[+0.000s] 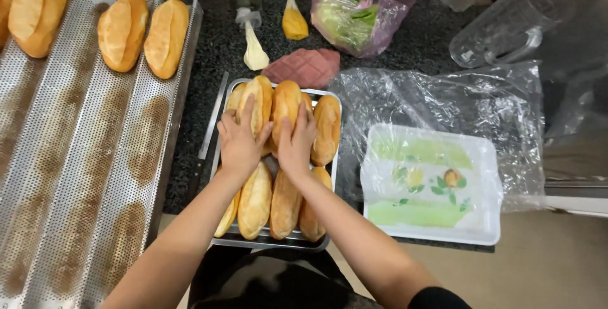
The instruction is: Sorting freshly baked bread from a cooling rack onto a tray and packaging it.
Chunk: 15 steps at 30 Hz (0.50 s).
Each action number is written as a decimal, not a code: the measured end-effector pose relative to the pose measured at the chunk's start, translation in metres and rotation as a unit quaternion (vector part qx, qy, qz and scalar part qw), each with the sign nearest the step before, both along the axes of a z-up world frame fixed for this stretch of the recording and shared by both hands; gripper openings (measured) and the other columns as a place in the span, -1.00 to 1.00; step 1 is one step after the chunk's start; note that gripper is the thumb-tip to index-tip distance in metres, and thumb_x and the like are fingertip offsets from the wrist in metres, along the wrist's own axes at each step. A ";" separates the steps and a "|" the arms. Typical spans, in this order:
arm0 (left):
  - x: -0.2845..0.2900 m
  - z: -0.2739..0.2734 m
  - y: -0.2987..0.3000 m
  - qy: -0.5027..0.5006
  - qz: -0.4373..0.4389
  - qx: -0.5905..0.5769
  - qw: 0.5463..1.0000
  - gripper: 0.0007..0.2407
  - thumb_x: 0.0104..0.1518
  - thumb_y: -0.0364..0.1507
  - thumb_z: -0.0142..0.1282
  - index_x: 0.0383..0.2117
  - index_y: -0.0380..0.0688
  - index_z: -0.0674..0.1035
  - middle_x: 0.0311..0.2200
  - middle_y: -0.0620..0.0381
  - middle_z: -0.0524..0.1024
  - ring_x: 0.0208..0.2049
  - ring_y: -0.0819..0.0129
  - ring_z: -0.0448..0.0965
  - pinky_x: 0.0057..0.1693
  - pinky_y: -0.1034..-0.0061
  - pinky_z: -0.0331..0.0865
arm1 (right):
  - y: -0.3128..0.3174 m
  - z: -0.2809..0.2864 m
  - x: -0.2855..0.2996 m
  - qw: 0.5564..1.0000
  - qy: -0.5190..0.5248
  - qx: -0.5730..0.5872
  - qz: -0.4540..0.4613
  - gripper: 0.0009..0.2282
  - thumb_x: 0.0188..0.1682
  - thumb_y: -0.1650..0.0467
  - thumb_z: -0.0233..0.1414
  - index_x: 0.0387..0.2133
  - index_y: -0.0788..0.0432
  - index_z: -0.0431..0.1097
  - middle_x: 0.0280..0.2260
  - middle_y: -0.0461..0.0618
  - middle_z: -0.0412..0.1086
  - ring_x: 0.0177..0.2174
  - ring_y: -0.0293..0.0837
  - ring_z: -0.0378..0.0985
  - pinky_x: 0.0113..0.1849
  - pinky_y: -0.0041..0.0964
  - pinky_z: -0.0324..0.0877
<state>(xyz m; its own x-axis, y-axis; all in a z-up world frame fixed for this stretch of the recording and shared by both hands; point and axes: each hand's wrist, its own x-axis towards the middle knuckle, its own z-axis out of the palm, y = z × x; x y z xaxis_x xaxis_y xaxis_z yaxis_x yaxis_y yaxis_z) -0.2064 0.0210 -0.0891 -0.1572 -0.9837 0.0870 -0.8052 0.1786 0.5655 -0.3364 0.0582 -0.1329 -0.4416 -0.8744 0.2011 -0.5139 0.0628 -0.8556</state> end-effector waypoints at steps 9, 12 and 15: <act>0.008 0.018 -0.005 -0.059 -0.047 0.082 0.994 -0.35 0.16 -0.01 0.09 0.41 0.25 0.17 0.14 -0.21 0.18 0.13 -0.16 0.23 0.20 0.03 0.20 | 0.001 0.009 0.012 0.997 0.050 0.055 -0.036 -0.44 0.14 0.26 -0.12 0.37 0.27 -0.03 0.22 0.38 0.14 0.19 0.31 0.16 0.21 0.16 0.03; 0.019 0.010 -0.012 -0.056 -0.077 0.070 0.993 -0.38 0.16 0.00 0.10 0.36 0.24 0.23 0.18 -0.22 0.14 0.19 -0.19 0.17 0.22 -0.02 0.13 | -0.002 -0.010 -0.001 0.996 0.070 0.049 -0.010 -0.41 0.12 0.23 -0.08 0.36 0.29 -0.03 0.22 0.40 0.13 0.17 0.35 0.18 0.16 0.18 0.07; 0.039 0.033 -0.036 -0.043 -0.083 -0.015 0.996 -0.48 0.21 -0.02 0.09 0.29 0.23 0.35 0.26 -0.20 0.12 0.28 -0.17 0.13 0.30 -0.04 0.08 | 0.006 -0.025 -0.012 0.992 0.072 0.072 -0.069 -0.44 0.16 0.22 0.00 0.34 0.27 0.06 0.23 0.47 0.07 0.20 0.40 0.13 0.18 0.21 0.03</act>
<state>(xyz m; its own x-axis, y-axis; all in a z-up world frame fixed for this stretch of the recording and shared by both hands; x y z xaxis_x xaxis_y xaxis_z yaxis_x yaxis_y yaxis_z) -0.1673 -0.0151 -0.0561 -0.3252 -0.9409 0.0952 -0.8089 0.3289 0.4873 -0.3486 0.0643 -0.1583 -0.5340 -0.8324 0.1482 -0.6090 0.2571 -0.7503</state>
